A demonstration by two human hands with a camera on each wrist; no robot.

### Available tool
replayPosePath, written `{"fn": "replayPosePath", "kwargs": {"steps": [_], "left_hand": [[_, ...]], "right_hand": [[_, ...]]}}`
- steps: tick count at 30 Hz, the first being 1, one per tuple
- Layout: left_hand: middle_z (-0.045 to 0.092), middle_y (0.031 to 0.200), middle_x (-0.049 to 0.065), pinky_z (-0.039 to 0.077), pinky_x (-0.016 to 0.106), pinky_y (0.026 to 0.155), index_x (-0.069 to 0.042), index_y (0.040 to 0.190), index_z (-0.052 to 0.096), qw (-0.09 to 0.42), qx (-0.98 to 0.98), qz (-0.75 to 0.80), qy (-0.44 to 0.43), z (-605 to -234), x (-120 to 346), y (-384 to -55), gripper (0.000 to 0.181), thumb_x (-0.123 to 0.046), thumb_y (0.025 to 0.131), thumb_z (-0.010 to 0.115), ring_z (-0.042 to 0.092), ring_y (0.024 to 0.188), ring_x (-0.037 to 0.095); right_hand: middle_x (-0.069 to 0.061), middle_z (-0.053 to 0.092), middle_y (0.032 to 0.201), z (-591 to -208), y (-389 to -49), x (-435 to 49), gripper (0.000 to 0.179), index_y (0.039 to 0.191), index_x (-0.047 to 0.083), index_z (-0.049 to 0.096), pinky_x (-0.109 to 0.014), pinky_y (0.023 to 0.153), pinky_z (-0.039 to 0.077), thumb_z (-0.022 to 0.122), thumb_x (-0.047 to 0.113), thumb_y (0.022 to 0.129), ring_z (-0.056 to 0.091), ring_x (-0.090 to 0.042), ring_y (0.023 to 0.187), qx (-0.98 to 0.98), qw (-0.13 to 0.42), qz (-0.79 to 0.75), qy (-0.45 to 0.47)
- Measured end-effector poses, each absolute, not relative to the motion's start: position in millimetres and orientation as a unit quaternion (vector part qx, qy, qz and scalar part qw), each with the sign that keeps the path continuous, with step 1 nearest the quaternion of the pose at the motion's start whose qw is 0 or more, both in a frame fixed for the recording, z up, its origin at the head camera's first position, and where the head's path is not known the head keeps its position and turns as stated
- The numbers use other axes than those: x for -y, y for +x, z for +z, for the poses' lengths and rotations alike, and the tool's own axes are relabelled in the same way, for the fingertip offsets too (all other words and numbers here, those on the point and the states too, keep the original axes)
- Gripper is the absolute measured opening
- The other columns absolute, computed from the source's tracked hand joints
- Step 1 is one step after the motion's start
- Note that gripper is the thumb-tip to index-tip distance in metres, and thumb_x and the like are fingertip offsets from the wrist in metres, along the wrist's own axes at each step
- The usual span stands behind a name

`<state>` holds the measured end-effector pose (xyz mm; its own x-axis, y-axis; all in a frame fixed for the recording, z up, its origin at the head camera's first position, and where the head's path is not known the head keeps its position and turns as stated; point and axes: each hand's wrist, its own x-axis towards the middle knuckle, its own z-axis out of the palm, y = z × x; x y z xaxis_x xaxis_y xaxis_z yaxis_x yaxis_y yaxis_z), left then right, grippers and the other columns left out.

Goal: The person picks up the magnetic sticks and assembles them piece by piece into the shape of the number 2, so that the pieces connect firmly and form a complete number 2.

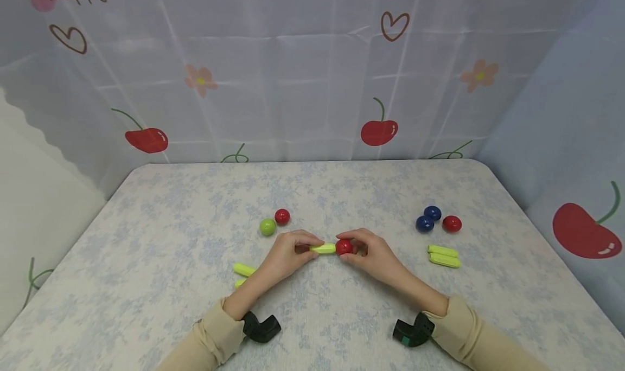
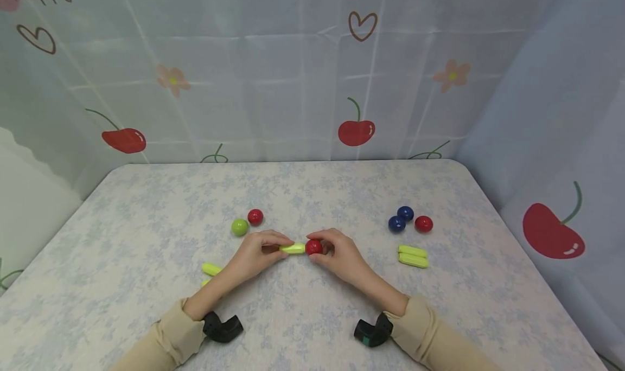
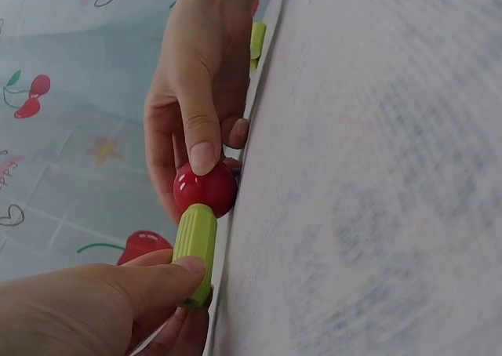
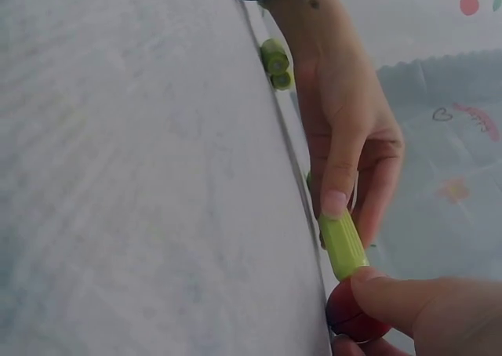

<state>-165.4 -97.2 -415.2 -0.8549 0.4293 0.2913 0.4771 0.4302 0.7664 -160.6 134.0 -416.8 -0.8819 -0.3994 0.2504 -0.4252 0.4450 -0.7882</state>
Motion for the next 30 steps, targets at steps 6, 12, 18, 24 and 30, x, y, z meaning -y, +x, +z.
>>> {"fn": "replayPosePath", "kwargs": {"steps": [6,12,18,24,30], "left_hand": [[0.067,0.099,0.004,0.05,0.026,0.075,-0.004,0.101,0.073,0.02,0.845,-0.464,-0.266,-415.0,96.2,-165.8,0.024,0.002,0.078,0.074,0.062,0.088,0.016],[0.065,0.102,0.006,0.051,0.025,0.076,0.0,0.103,0.071,0.03,0.847,-0.477,-0.234,-396.0,113.3,-169.8,0.023,0.002,0.08,0.072,0.062,0.092,0.02],[0.061,0.101,0.013,0.05,0.036,0.07,-0.001,0.115,0.065,0.132,0.894,-0.403,-0.148,-374.7,153.0,-183.1,0.037,-0.004,0.079,0.075,0.057,0.088,0.027],[0.051,0.113,0.02,0.045,0.044,0.077,-0.002,0.142,0.036,0.021,0.932,-0.35,-0.096,-380.6,174.8,-190.1,0.074,-0.017,0.081,0.075,0.051,0.1,0.033],[0.06,0.099,0.009,0.047,0.038,0.071,-0.005,0.12,0.062,-0.016,0.936,-0.339,-0.09,-390.3,174.9,-191.6,0.042,-0.019,0.082,0.074,0.056,0.087,0.023]], "right_hand": [[-0.002,0.061,0.098,-418.4,-160.3,-134.0,0.037,0.114,0.006,0.065,-0.027,0.059,0.046,0.075,0.009,0.079,0.054,-0.014,0.073,0.851,0.025,0.464,0.244],[-0.001,0.061,0.096,-418.2,-159.3,-133.7,0.037,0.115,0.007,0.066,-0.027,0.059,0.046,0.075,0.01,0.079,0.053,-0.014,0.074,0.856,0.022,0.462,0.232],[0.0,0.061,0.095,-417.7,-159.9,-132.9,0.037,0.115,0.007,0.066,-0.027,0.06,0.046,0.075,0.01,0.079,0.053,-0.014,0.075,0.855,0.021,0.464,0.23],[0.002,0.061,0.092,-419.6,-160.6,-133.1,0.037,0.115,0.007,0.066,-0.026,0.059,0.045,0.075,0.01,0.079,0.053,-0.014,0.073,0.853,0.02,0.468,0.229],[0.003,0.061,0.091,-421.2,-161.8,-133.7,0.037,0.114,0.008,0.067,-0.026,0.058,0.045,0.076,0.011,0.078,0.053,-0.014,0.073,0.854,0.021,0.467,0.228]]}}
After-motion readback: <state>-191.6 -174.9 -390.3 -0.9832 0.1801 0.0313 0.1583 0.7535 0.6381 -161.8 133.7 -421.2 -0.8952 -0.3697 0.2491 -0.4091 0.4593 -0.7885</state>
